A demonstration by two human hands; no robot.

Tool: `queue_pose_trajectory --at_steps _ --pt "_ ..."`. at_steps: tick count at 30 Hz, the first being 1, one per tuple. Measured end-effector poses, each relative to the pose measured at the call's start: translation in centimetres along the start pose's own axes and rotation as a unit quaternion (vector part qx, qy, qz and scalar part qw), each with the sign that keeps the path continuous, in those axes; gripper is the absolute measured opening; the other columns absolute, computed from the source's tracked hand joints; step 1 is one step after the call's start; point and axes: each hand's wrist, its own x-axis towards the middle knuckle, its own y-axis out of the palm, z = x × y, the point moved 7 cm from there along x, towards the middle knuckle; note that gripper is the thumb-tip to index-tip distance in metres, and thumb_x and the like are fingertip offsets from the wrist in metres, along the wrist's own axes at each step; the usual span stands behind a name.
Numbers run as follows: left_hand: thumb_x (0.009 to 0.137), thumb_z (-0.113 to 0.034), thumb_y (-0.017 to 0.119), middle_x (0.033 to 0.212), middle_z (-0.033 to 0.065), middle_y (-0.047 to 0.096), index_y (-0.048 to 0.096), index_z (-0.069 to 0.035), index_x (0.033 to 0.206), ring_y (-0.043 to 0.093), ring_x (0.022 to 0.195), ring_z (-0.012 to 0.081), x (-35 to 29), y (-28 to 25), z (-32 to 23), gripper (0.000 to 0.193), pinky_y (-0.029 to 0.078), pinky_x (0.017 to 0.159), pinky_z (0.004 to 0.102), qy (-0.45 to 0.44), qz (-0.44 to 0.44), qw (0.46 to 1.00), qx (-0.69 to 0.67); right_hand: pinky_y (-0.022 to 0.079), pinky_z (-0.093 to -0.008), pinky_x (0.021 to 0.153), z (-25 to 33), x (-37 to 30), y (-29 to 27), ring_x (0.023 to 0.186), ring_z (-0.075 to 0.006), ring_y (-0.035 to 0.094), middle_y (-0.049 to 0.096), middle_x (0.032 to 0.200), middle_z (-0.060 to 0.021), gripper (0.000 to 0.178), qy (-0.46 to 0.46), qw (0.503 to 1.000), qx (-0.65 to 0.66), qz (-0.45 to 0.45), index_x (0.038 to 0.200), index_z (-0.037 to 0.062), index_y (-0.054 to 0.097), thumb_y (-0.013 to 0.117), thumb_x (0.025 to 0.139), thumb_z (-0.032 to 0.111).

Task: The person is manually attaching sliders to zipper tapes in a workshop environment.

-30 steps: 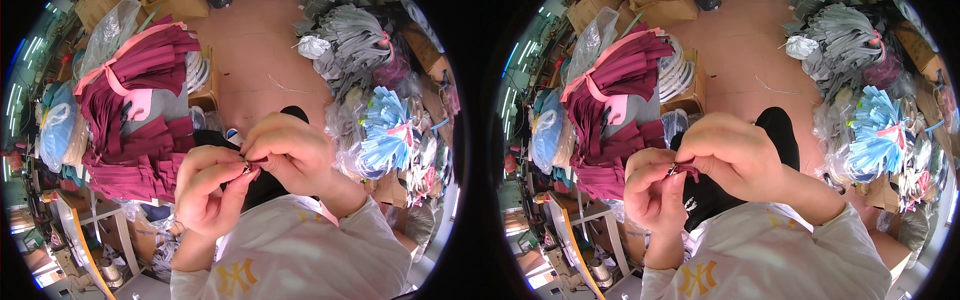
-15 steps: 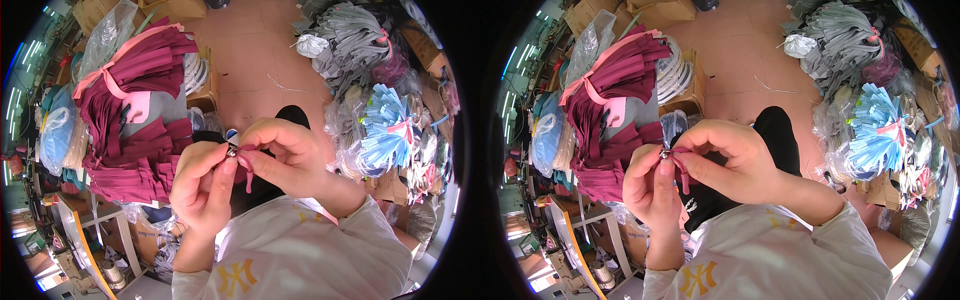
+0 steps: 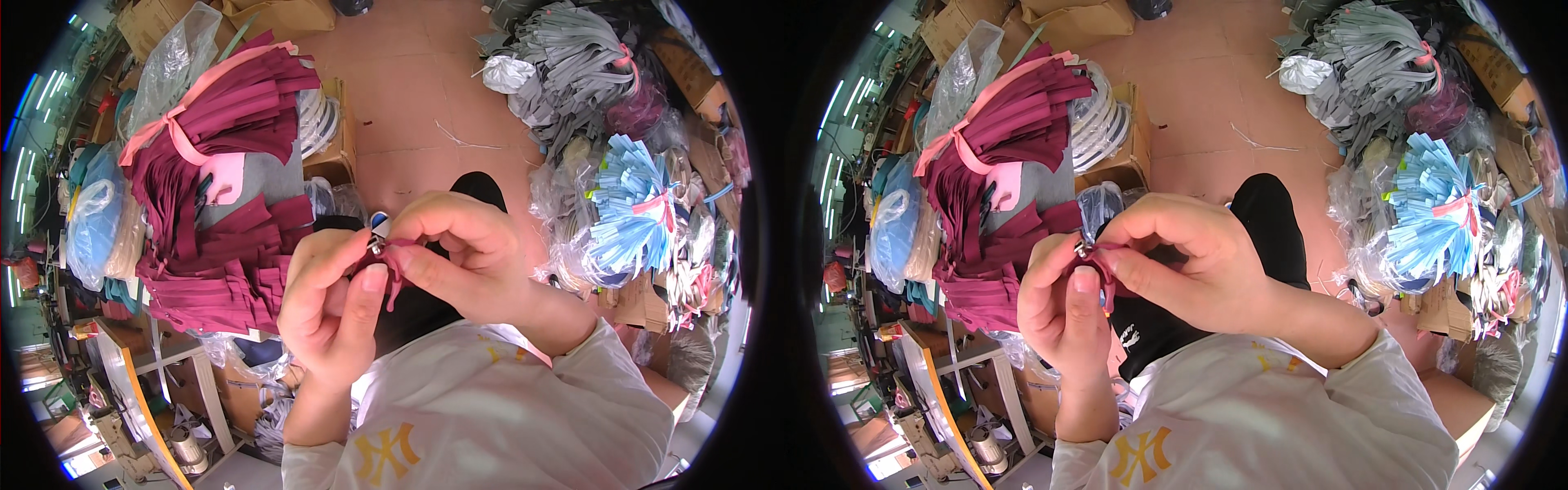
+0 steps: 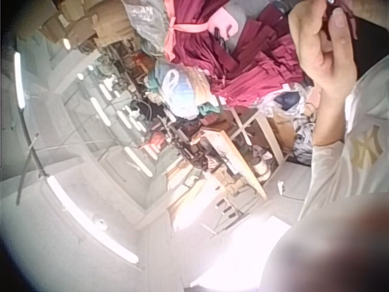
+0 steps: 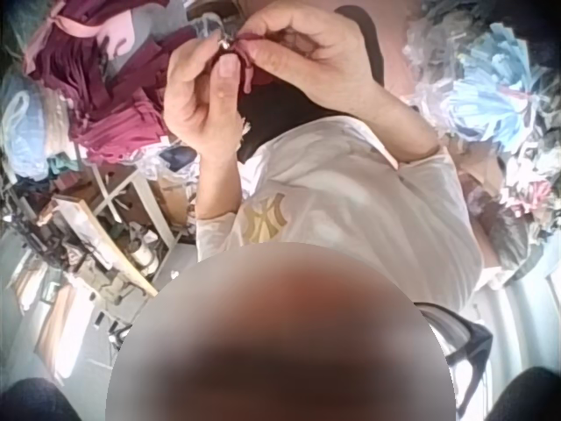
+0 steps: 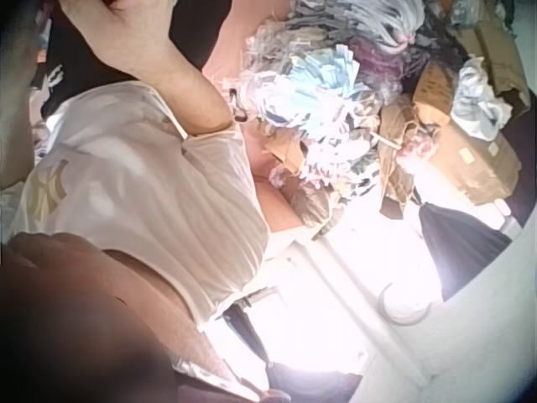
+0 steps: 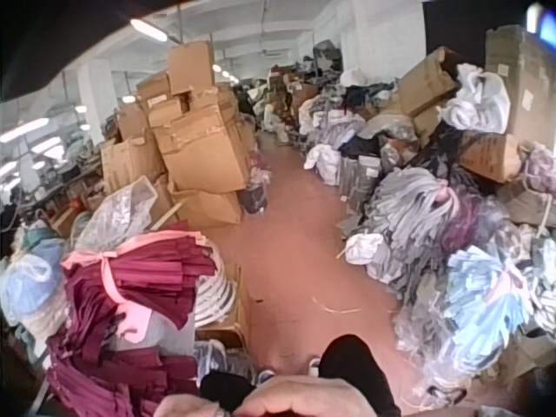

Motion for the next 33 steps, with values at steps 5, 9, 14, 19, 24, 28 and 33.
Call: queue_pose_trajectory --at_steps 5,9,14,19,24,28,33 --pt "0.083 0.014 0.070 0.107 0.0170 0.061 0.062 0.006 0.112 0.063 0.094 0.0202 -0.2 -0.3 -0.1 0.031 0.052 0.083 0.0293 0.005 -0.022 0.996 -0.083 0.052 -0.0301 0.066 0.8 0.6 0.0 0.078 -0.0200 0.065 0.067 0.090 -0.0093 0.011 -0.087 0.988 -0.114 0.053 0.097 -0.0015 0.065 0.068 0.088 -0.005" --pt "0.080 0.011 0.075 0.108 0.0195 0.061 0.064 0.005 0.106 0.067 0.089 0.0228 0.1 0.1 -1.0 0.029 0.058 0.076 0.0288 0.063 0.016 0.998 -0.020 0.051 -0.0325 0.069 1.1 0.3 0.0 0.081 -0.0241 0.065 0.067 0.092 -0.0113 0.007 -0.120 0.980 -0.138 0.074 0.096 0.0012 0.066 0.069 0.089 0.001" --pt "0.081 0.011 0.075 0.106 0.0184 0.061 0.065 0.004 0.105 0.067 0.088 0.0225 0.1 0.2 -1.4 0.027 0.058 0.075 0.0286 0.060 0.023 0.998 -0.013 0.052 -0.0320 0.067 1.5 0.2 0.2 0.080 -0.0243 0.065 0.067 0.093 -0.0111 0.015 -0.115 0.984 -0.122 0.062 0.098 0.0018 0.068 0.064 0.087 -0.008" --pt "0.080 0.010 0.076 0.106 0.0173 0.061 0.065 0.002 0.105 0.066 0.086 0.0216 0.1 0.1 -1.5 0.028 0.057 0.071 0.0274 0.072 0.029 0.997 0.013 0.053 -0.0313 0.068 1.4 0.2 0.1 0.082 -0.0236 0.065 0.067 0.095 -0.0118 0.015 -0.107 0.986 -0.110 0.058 0.099 0.0018 0.069 0.064 0.088 -0.007" --pt "0.079 0.007 0.078 0.104 0.0162 0.063 0.066 0.002 0.105 0.065 0.085 0.0219 0.0 0.1 -1.6 0.029 0.056 0.071 0.0288 0.043 0.005 0.999 0.000 0.052 -0.0319 0.068 1.3 0.3 0.2 0.081 -0.0241 0.065 0.067 0.095 -0.0114 0.014 -0.112 0.986 -0.109 0.063 0.098 0.0012 0.068 0.064 0.087 -0.007" --pt "0.077 0.005 0.080 0.101 0.0149 0.064 0.067 0.000 0.103 0.065 0.085 0.0230 0.0 -0.1 -1.5 0.029 0.054 0.071 0.0306 0.056 -0.028 0.998 -0.003 0.052 -0.0327 0.067 1.5 0.4 0.2 0.081 -0.0247 0.065 0.067 0.094 -0.0111 0.014 -0.116 0.981 -0.135 0.074 0.097 0.0006 0.067 0.065 0.086 -0.008" --pt "0.077 0.003 0.080 0.098 0.0123 0.065 0.069 -0.002 0.101 0.064 0.084 0.0237 0.3 0.3 -2.4 0.027 0.053 0.070 0.0311 0.109 0.012 0.990 0.092 0.052 -0.0322 0.067 1.8 0.4 0.1 0.080 -0.0243 0.064 0.066 0.093 -0.0106 0.016 -0.115 0.980 -0.149 0.068 0.098 0.0005 0.067 0.065 0.085 -0.009"
